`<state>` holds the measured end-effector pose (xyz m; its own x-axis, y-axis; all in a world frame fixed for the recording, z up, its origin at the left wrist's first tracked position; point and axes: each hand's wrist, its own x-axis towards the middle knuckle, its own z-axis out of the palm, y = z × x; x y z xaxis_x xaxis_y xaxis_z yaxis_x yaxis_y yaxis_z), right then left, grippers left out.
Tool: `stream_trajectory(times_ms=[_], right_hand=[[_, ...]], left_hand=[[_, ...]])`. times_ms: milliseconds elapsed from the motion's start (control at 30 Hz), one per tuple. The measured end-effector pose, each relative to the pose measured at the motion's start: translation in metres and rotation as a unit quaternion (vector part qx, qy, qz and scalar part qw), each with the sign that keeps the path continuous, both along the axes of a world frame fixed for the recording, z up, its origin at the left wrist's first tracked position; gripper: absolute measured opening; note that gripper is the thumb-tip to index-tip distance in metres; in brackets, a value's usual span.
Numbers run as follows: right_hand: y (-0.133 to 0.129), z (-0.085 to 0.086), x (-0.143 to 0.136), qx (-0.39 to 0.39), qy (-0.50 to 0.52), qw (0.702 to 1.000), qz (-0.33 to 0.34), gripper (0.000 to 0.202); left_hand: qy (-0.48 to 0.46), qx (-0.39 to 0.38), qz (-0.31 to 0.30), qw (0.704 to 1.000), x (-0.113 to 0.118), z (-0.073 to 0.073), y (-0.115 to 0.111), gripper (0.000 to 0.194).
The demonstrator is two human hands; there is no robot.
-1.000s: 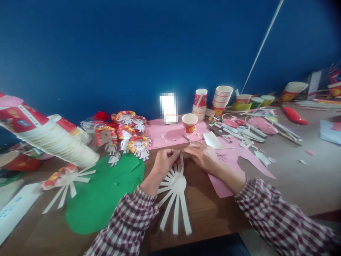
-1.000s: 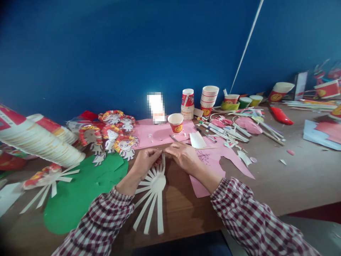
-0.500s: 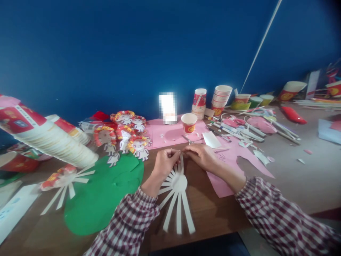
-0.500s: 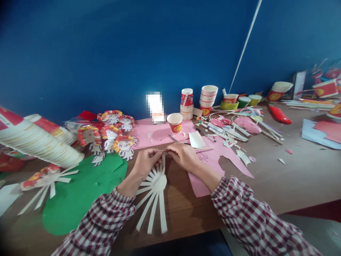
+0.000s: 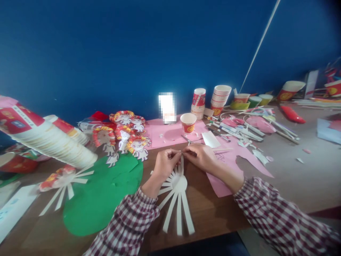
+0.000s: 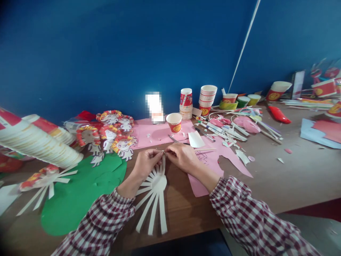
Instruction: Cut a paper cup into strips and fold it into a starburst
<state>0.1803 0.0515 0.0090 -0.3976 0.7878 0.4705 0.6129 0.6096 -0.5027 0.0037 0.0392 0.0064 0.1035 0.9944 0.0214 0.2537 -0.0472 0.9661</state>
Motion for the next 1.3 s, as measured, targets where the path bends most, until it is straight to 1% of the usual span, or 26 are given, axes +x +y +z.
stream_trajectory(times_ms=[133,267,467,600,767,933,1300], right_hand=[[0.000,0.002,0.000,-0.001,0.002,1.000,0.002,0.008],[0.000,0.003,0.001,-0.008,0.004,1.000,0.001,0.009],[0.001,0.002,0.001,-0.003,0.006,1.000,0.007,0.008],[0.000,0.002,0.001,0.004,0.011,1.000,0.012,0.009],[0.000,0.002,0.001,0.020,0.013,0.999,0.021,0.010],[0.000,0.000,0.001,0.041,0.014,0.999,0.027,0.009],[0.001,-0.003,0.000,0.042,0.009,0.999,0.026,0.006]], left_hand=[[-0.031,-0.011,-0.009,0.999,0.001,-0.001,0.001,0.026],[-0.068,-0.023,-0.018,0.997,0.001,-0.002,0.001,0.028],[-0.051,-0.029,-0.025,0.998,0.000,-0.003,0.001,0.027],[-0.054,-0.034,-0.030,0.998,0.000,0.000,0.001,0.029],[-0.051,-0.052,-0.015,0.997,0.001,0.004,0.000,0.033],[-0.042,-0.039,-0.013,0.998,0.000,0.000,0.001,0.033],[-0.044,-0.005,-0.017,0.999,-0.002,-0.008,0.002,0.032]])
